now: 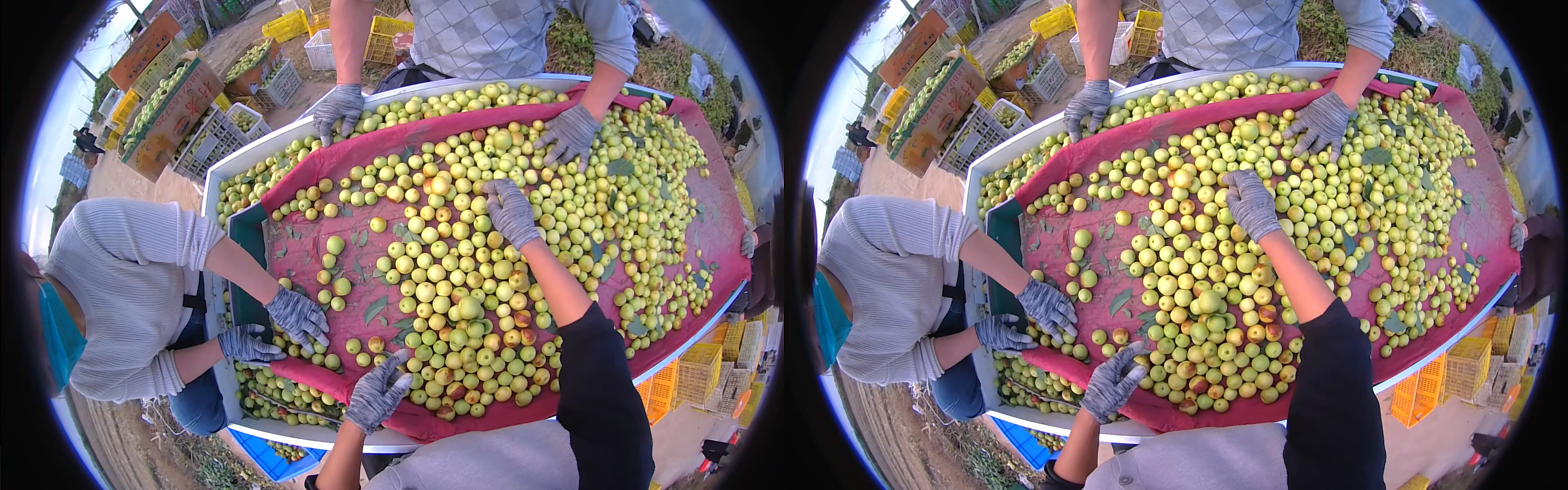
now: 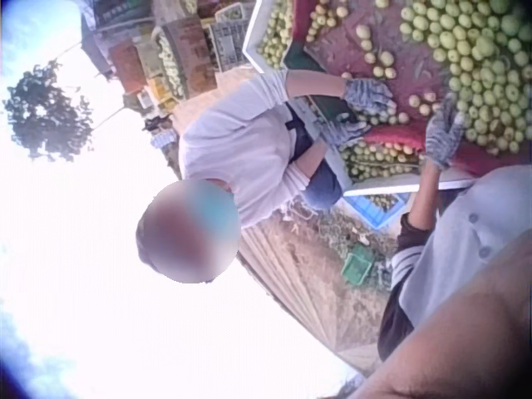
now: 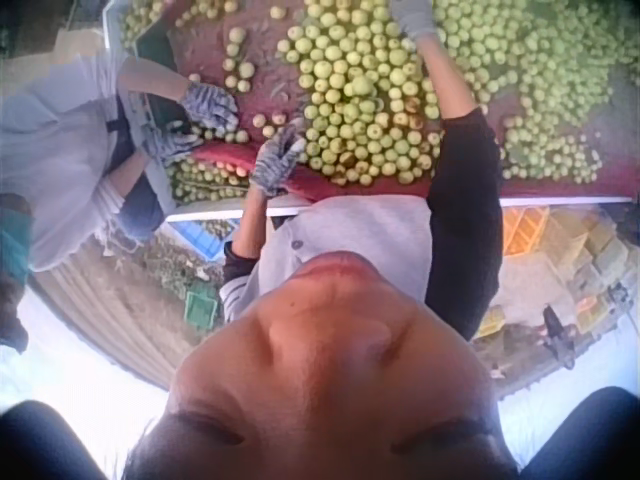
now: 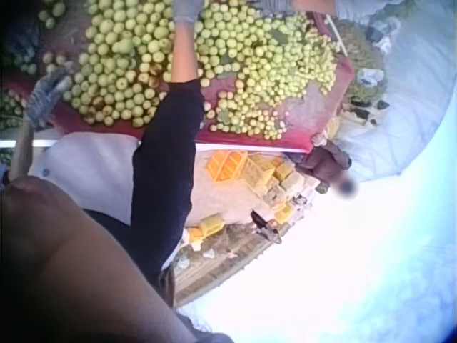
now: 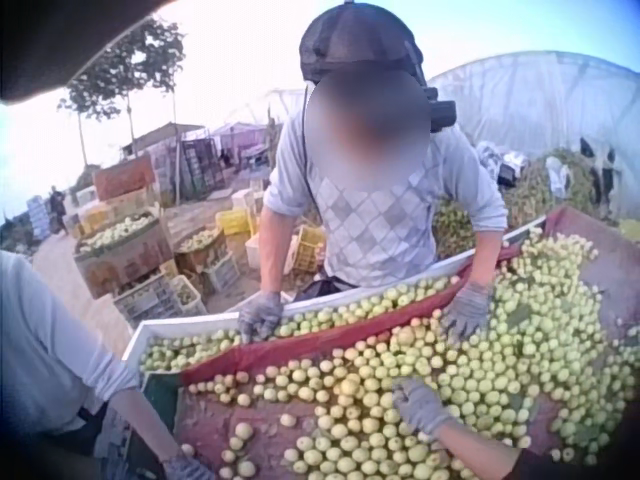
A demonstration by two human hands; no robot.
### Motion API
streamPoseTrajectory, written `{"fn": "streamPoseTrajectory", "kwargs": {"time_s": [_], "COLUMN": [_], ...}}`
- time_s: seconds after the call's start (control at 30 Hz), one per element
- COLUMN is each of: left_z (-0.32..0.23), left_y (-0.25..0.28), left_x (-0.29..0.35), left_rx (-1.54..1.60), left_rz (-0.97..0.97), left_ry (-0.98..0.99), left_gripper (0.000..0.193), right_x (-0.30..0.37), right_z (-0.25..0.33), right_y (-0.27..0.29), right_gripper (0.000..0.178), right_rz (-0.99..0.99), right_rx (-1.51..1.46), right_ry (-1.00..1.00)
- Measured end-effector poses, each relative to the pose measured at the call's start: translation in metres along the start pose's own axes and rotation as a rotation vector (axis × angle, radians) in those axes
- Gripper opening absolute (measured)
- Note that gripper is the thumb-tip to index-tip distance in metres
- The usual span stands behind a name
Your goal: The person sorts small green-yellow fruits on a red conveyor belt, removing leaves and placing the fruit into white and yellow crates. They work alongside two others who also sort and transfer fruit into containers.
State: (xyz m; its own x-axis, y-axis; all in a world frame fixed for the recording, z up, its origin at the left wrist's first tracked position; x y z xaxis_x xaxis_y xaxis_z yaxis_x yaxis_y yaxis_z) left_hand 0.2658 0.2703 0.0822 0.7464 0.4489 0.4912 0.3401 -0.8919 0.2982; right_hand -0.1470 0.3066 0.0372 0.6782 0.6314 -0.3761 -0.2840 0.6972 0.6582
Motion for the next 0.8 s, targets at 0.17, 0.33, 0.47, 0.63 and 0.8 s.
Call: {"fn": "streamPoseTrajectory", "kwargs": {"time_s": [0.17, 0.33, 0.47, 0.63, 0.8], "left_z": [-0.109, -0.058, 0.006, 0.049, 0.062], "left_y": [0.08, 0.044, -0.031, -0.058, -0.053], "left_x": [0.02, -0.021, 0.008, 0.043, 0.036], "left_rx": [0.435, 0.542, 0.732, 0.797, 1.104], "left_rz": [-0.213, -0.186, 0.114, 0.138, 0.068], "left_ry": [-0.838, -0.411, -0.138, 0.064, 0.209], "left_gripper": [0.056, 0.048, 0.046, 0.048, 0.07], "right_x": [-0.115, -0.16, -0.155, -0.144, -0.077], "right_z": [-0.004, -0.03, -0.034, -0.009, 0.049], "right_y": [-0.048, -0.083, -0.099, -0.097, -0.077], "right_gripper": [0.043, 0.043, 0.039, 0.036, 0.034], "right_rz": [0.045, 0.124, 0.282, 0.466, 0.354], "right_rx": [0.283, 0.337, 0.521, 0.505, 0.101], "right_ry": [-0.265, -0.627, -0.467, -0.279, -0.293]}}
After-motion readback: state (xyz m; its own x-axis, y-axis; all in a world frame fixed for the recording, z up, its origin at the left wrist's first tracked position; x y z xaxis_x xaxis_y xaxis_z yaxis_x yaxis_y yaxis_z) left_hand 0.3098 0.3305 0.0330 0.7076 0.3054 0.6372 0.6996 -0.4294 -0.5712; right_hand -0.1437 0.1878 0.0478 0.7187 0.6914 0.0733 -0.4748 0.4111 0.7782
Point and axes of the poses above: each hand's wrist, its own x-axis away from the middle knuckle, its own y-axis out of the back of the hand, z = x × y, the point moved 4 cm from there along -x, towards the middle knuckle, and after that the axes turned 2 degrees about -y, right-handed, at the moved point
